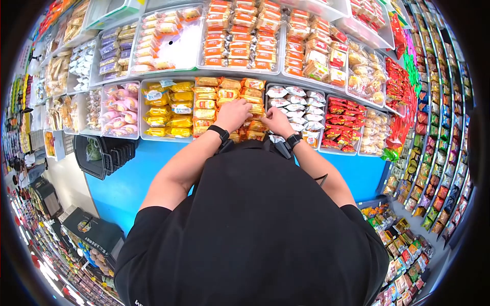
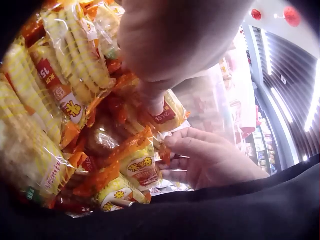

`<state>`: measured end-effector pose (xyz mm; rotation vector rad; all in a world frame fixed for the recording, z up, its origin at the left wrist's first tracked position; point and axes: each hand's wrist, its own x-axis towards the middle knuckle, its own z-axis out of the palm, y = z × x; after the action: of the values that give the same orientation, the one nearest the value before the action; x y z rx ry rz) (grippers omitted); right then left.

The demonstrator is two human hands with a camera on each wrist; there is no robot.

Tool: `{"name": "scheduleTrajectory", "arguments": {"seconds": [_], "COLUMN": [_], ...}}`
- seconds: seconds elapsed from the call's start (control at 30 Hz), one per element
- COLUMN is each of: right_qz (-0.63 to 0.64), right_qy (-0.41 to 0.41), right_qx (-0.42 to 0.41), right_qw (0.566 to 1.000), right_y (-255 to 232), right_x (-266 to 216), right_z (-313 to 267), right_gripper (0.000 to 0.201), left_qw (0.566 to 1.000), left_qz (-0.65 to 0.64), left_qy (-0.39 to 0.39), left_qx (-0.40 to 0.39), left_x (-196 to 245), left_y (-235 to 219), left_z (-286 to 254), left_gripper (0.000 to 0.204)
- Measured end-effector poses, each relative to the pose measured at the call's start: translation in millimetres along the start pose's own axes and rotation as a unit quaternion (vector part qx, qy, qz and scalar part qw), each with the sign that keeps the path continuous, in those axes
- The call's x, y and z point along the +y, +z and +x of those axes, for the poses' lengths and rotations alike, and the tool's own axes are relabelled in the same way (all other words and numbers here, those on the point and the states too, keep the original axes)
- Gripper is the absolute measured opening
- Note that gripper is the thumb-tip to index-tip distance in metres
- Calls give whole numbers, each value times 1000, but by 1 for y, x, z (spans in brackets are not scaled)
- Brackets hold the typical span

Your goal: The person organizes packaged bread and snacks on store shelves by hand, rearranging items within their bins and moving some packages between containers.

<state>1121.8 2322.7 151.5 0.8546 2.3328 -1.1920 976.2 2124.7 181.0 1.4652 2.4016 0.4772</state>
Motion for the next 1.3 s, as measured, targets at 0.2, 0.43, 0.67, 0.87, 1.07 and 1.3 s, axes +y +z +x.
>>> {"name": "scheduleTrajectory", "arguments": {"seconds": [0.2, 0.43, 0.67, 0.87, 1.07, 1.3], "right_qz": [51, 51, -122, -145, -190, -96], "right_qy": [-62, -83, -214, -234, -333, -301], "right_qx": [9, 43, 120, 92, 94, 88], "right_qw": [997, 994, 962, 957, 919, 945], "right_y": [16, 16, 17, 15, 4, 4], "right_x": [5, 4, 15, 18, 7, 5], "right_z": [-1, -3, -11, -11, -28, -40], "right_gripper": [55, 56, 28, 20, 18, 17], "left_qw": [1000, 999, 998, 997, 997, 998], "left_qz": [24, 11, -33, -53, -56, -32], "left_qy": [17, 35, 1, -1, -15, 42], "left_qx": [-8, -8, -60, -52, -45, -44], "left_x": [-1, -4, 0, 0, 1, 3], "left_y": [3, 8, -6, -3, 3, 5], "left_z": [7, 5, 2, -2, 0, 1], "left_gripper": [28, 35, 26, 26, 22, 14]}}
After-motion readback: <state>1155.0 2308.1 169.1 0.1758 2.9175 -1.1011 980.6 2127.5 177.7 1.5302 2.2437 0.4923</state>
